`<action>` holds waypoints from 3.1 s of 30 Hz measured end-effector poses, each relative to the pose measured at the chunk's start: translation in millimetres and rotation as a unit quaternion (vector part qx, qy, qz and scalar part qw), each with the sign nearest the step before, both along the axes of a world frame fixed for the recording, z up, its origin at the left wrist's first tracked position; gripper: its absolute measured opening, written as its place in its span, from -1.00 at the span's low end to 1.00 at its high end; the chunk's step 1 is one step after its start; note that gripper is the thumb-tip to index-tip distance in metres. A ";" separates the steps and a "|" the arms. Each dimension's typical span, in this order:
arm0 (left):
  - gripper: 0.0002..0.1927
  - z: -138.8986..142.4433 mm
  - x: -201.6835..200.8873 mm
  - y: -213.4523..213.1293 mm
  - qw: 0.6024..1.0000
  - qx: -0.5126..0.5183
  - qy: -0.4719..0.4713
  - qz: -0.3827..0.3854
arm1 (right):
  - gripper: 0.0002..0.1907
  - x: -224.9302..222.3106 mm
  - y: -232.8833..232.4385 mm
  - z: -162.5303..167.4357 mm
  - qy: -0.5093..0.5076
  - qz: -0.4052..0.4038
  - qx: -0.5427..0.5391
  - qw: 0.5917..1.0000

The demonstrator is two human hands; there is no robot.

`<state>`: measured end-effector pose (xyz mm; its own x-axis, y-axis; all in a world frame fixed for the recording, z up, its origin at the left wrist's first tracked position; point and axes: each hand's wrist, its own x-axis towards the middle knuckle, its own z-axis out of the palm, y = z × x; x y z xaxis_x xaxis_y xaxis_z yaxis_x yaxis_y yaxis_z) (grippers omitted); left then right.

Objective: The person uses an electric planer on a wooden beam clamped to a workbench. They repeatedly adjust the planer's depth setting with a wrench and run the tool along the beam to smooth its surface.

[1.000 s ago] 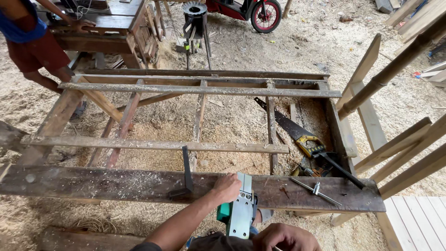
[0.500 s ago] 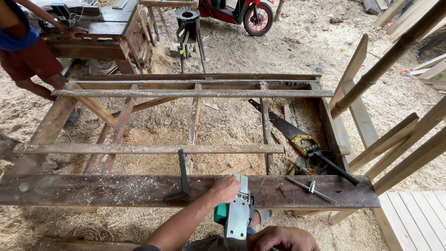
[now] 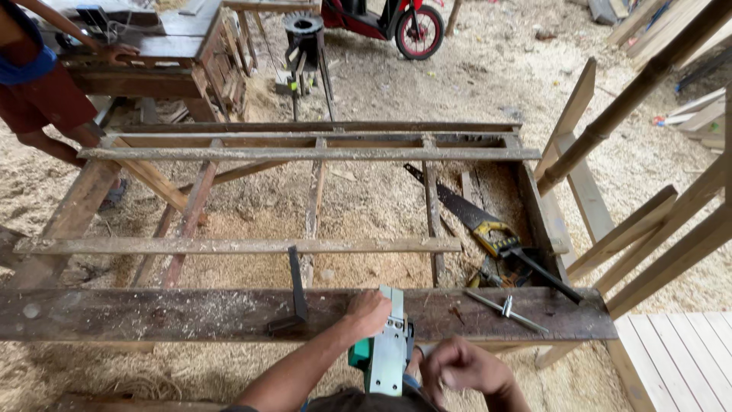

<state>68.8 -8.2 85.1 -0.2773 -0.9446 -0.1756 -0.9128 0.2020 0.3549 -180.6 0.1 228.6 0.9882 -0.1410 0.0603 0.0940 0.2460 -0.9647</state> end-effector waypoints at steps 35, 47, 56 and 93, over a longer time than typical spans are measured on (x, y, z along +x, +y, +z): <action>-0.88 -15.2 -1.0 -11.1 0.996 0.023 -0.067 -0.058 | -0.78 71.0 -35.1 -147.7 0.412 -0.265 -0.492 0.719; -0.90 -17.6 -10.8 -7.7 0.997 -0.043 -0.047 -0.040 | -0.83 82.9 -36.1 -134.9 0.410 -0.248 -0.493 0.726; -0.78 -5.9 24.0 -8.3 0.994 0.101 0.049 0.000 | -0.85 95.2 -29.0 -135.0 0.339 -0.300 -0.479 0.752; -0.50 -66.4 21.1 60.7 0.838 0.128 0.366 0.385 | -0.79 121.6 -69.9 -155.8 0.391 -0.042 -0.527 0.754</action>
